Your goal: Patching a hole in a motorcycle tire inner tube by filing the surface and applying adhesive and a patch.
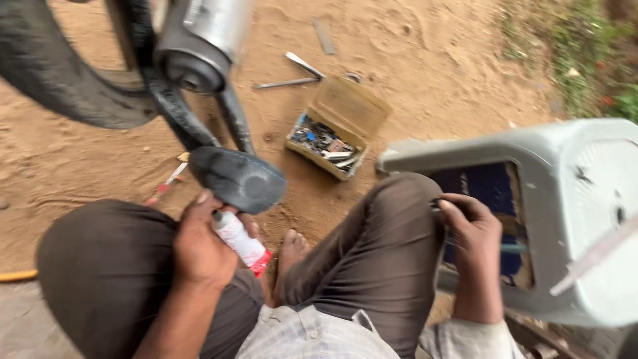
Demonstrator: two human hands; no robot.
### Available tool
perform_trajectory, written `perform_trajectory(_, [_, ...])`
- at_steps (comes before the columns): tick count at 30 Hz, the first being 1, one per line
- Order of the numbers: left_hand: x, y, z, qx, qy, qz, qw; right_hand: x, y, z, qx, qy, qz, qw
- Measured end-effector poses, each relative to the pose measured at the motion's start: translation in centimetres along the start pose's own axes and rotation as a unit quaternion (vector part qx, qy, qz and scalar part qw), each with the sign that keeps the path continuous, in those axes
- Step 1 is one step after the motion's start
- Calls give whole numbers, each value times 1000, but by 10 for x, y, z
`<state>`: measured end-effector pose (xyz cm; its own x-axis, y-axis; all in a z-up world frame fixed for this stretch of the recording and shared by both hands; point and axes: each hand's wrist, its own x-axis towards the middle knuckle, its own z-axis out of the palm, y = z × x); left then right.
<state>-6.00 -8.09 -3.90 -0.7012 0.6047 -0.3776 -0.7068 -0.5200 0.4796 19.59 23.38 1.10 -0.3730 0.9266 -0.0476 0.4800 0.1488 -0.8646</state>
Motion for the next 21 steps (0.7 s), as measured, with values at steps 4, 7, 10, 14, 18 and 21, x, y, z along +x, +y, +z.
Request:
perform_trajectory(4, [-7,7,16,61,-17,42,997,8,20,9,83,-31,28,996])
perform_trajectory(7, [-7,4,15,57,-17,42,997,7,7,8,-10,24,-27,999])
perform_trajectory(10, [14,-27,-33,-15,29,5,999,-7,-25,8,4,77,-83,994])
perform_trajectory(14, [18,-36,-36,45,72,2,996,-47,-77,60,83,1,-109,991])
perform_trajectory(18, [11,-26,-13,152,-29,46,987,-79,-113,120,26,-229,-217,949])
perform_trajectory(21, [-2,-14,5,174,-61,66,981,-99,-144,153,3,-331,-225,916])
